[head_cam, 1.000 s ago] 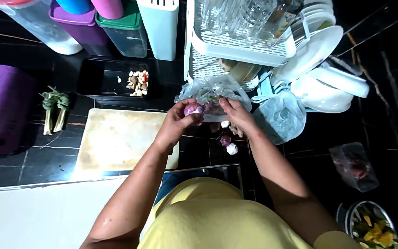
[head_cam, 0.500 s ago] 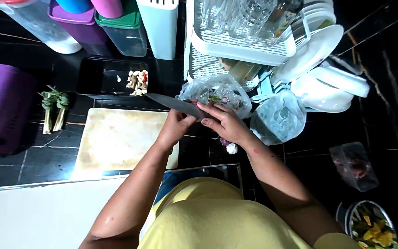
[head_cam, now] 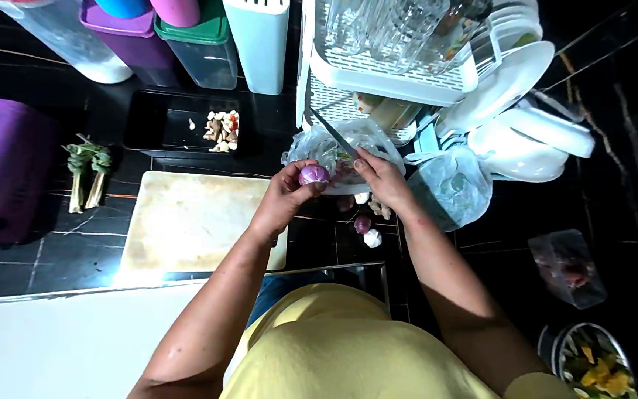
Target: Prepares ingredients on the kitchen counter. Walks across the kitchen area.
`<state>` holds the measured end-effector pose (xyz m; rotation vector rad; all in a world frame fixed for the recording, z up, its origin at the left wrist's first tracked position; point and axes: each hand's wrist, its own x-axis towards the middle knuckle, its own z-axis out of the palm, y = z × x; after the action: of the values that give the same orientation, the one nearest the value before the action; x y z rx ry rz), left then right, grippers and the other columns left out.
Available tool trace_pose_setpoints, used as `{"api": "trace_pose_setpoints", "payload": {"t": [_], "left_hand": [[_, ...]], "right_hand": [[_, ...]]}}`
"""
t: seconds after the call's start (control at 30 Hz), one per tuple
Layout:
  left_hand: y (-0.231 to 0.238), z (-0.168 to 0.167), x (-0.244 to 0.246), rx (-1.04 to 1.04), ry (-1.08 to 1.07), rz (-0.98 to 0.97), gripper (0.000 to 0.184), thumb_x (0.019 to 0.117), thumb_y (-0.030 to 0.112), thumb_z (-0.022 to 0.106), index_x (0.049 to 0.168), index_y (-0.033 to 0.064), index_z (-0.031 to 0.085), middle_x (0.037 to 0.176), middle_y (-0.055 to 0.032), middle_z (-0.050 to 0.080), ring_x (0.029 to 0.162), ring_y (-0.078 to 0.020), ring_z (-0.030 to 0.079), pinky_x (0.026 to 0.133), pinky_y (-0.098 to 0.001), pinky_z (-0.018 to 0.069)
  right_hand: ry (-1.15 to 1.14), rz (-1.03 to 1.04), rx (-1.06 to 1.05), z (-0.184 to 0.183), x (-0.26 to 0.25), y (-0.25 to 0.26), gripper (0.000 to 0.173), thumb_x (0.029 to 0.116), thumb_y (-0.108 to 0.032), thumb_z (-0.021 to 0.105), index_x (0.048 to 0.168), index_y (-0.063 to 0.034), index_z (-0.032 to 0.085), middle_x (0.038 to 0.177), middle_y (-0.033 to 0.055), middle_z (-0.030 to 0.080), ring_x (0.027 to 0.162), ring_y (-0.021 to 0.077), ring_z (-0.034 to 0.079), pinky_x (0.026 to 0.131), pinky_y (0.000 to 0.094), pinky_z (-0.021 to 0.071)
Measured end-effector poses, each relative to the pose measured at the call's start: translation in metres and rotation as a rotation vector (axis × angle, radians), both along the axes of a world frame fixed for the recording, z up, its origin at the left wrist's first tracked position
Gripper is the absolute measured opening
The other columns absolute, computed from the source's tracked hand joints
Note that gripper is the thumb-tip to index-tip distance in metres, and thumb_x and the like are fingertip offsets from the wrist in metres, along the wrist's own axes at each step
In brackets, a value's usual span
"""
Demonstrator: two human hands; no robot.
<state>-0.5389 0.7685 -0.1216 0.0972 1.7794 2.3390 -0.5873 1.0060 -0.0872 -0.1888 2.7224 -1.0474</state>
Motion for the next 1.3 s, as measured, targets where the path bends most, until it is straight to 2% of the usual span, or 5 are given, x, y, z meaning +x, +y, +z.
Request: {"api": "trace_pose_setpoints", "payload": {"t": [0.13, 0.3, 0.63, 0.83, 1.3], "left_hand": [[0.005, -0.001, -0.001, -0.044, 0.037, -0.006, 0.042, 0.0969, 0.007, 0.065, 0.138, 0.0067, 0.055, 0.114, -0.0081, 0.07, 0.092, -0.0148, 0.07, 0.086, -0.0339, 0.0603], [0.009, 0.004, -0.001, -0.073, 0.107, 0.033, 0.035, 0.0944, 0.0, 0.066, 0.128, 0.0084, 0.062, 0.109, 0.0004, 0.071, 0.093, -0.0067, 0.069, 0.084, -0.0271, 0.0601], [0.006, 0.001, 0.0, -0.121, 0.132, 0.015, 0.028, 0.0937, 0.001, 0.066, 0.121, 0.0063, 0.065, 0.105, -0.0024, 0.073, 0.09, -0.0095, 0.07, 0.082, -0.0293, 0.0608], [0.001, -0.001, -0.002, -0.004, 0.197, 0.01, 0.054, 0.088, -0.013, 0.066, 0.136, 0.0086, 0.057, 0.133, -0.0085, 0.063, 0.11, -0.0189, 0.068, 0.092, -0.0353, 0.0595], [0.011, -0.002, 0.001, 0.053, 0.124, 0.016, 0.05, 0.1049, 0.006, 0.051, 0.154, 0.0055, 0.044, 0.139, -0.0058, 0.062, 0.115, -0.0128, 0.066, 0.1, -0.0334, 0.0562]], "right_hand": [[0.038, 0.185, -0.196, 0.013, 0.018, -0.014, 0.055, 0.1076, -0.036, 0.051, 0.16, -0.0241, 0.04, 0.105, 0.0132, 0.067, 0.066, 0.0204, 0.062, 0.054, 0.0395, 0.0559], [0.166, 0.424, -0.205, 0.007, 0.027, -0.026, 0.06, 0.1041, -0.04, 0.058, 0.156, -0.0143, 0.045, 0.132, 0.0122, 0.066, 0.116, 0.0211, 0.066, 0.101, 0.0441, 0.0543], [0.191, 0.327, -0.235, 0.0, 0.028, -0.029, 0.046, 0.1048, -0.035, 0.058, 0.147, -0.0161, 0.059, 0.124, 0.0114, 0.069, 0.105, 0.018, 0.068, 0.092, 0.0402, 0.0569], [-0.179, -0.101, -0.324, 0.008, 0.014, -0.002, 0.047, 0.1069, -0.054, 0.044, 0.148, -0.0336, 0.055, 0.06, 0.0048, 0.043, 0.037, 0.0133, 0.031, 0.033, 0.0282, 0.0312], [0.106, 0.271, -0.267, 0.003, 0.045, -0.035, 0.063, 0.1043, -0.042, 0.057, 0.159, -0.0152, 0.041, 0.122, 0.0125, 0.068, 0.094, 0.0176, 0.067, 0.082, 0.04, 0.0582]]}}
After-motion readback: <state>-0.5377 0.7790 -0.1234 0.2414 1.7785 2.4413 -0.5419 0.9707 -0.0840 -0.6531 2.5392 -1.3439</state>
